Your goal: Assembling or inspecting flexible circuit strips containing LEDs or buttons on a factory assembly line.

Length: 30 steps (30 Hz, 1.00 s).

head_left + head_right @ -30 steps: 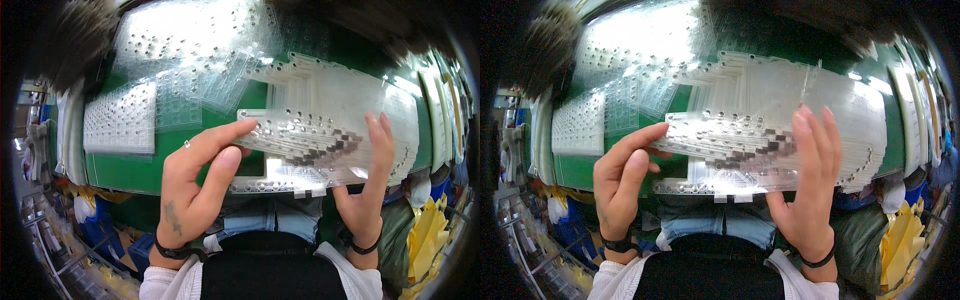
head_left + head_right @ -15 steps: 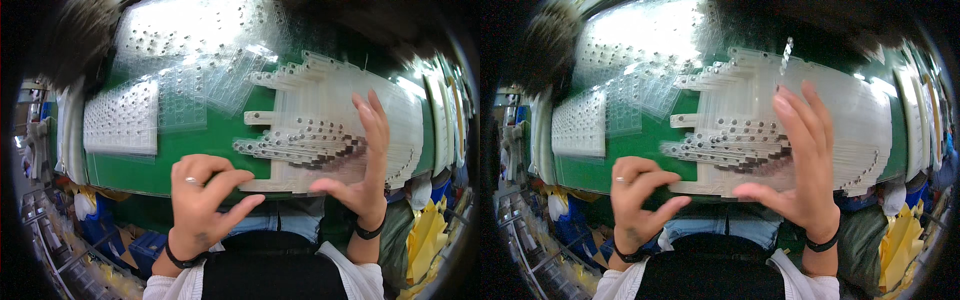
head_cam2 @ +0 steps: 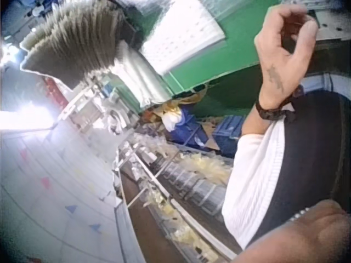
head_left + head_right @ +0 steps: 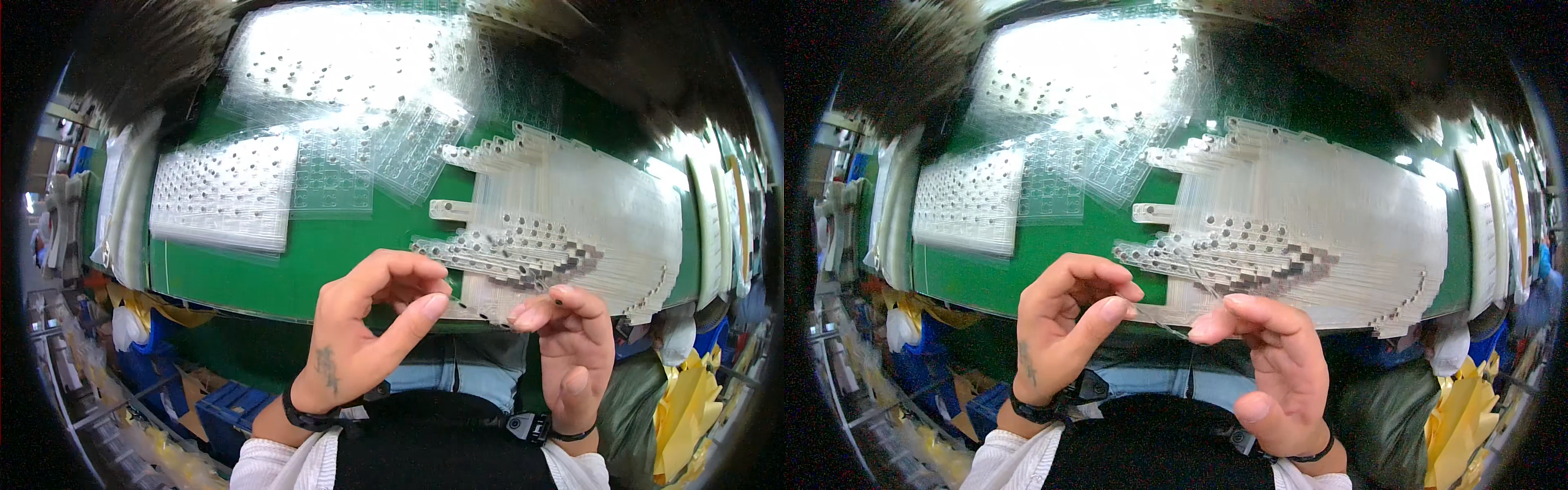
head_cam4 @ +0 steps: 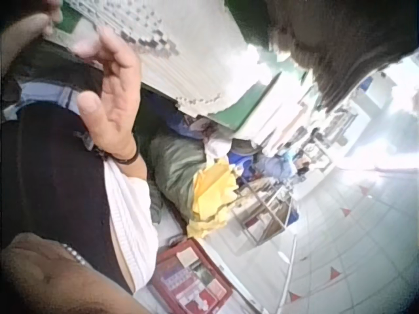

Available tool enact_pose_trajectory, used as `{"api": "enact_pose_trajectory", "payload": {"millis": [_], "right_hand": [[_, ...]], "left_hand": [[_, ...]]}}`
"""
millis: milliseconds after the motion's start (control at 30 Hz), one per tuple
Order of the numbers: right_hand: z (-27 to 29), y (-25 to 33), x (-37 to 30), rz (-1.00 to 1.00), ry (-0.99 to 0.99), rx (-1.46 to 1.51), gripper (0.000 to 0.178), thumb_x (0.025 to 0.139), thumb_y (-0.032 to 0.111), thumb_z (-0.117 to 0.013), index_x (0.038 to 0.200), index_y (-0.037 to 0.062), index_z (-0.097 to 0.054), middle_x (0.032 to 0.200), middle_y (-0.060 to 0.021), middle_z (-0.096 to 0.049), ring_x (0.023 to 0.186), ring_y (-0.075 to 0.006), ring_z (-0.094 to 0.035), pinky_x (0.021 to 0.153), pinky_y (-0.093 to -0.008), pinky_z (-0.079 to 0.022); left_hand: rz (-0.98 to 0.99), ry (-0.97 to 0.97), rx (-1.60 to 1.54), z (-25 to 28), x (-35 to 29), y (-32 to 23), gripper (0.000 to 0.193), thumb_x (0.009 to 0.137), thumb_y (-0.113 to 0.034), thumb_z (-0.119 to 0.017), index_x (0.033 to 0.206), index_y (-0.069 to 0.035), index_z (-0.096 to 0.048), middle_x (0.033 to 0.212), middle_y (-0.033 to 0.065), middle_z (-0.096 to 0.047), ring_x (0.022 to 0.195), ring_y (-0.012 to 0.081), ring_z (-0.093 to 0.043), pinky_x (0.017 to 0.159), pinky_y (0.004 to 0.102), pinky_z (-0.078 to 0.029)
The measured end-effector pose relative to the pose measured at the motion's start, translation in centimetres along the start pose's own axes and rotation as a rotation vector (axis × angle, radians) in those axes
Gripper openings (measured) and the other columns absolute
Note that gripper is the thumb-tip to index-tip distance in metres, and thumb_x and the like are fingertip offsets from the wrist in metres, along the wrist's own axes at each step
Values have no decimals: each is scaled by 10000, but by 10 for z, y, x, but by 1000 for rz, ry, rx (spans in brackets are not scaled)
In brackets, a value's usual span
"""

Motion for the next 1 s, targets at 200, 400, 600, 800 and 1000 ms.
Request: {"api": "enact_pose_trajectory", "payload": {"millis": [200,400,600,800,1000], "right_hand": [[0,3,-5,57,-20,-17,693,870,350,-668,1335,-71,-374,1127,-186,-579,1089,-253,-559,1018,-405,-387],[-3,0,10,97,-41,-266,513,872,85,-647,1341,8,-454,1134,-116,-631,1098,-214,-577,989,-337,-409],[-10,17,7,457,-163,-723,558,826,51,-659,1333,-32,-441,1160,-176,-582,1056,-348,-536,927,-411,-433],[-10,15,5,446,-143,-603,527,842,51,-641,1320,-40,-440,1146,-189,-568,1048,-353,-531,913,-404,-435],[-4,8,8,247,-120,-367,407,830,-22,-623,1230,10,-553,928,-115,-581,826,-216,-589,784,-319,-474]], "left_hand": [[-62,-7,-69,0,3,1,83,880,-50,-660,936,9,-648,883,43,-657,770,79,-600,691,208,-477],[-236,-105,110,17,-3,-15,123,832,-107,-644,827,-3,-580,886,90,-580,819,174,-537,753,285,-427],[-291,-125,203,6,-10,-24,210,863,-195,-621,834,-11,-522,876,91,-496,850,174,-460,790,284,-348],[-332,-152,250,9,-20,-33,234,882,-211,-598,839,-1,-504,873,89,-464,850,174,-443,798,285,-335],[-314,-143,198,11,-19,-30,173,830,-156,-632,811,-7,-545,865,104,-543,826,187,-502,762,290,-386]]}}
Point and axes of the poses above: each hand's wrist, its own x-axis towards the middle knuckle, its own z-axis out of the back of the hand, y = z × x, the point moved 7 cm from there along x, towards the middle knuckle
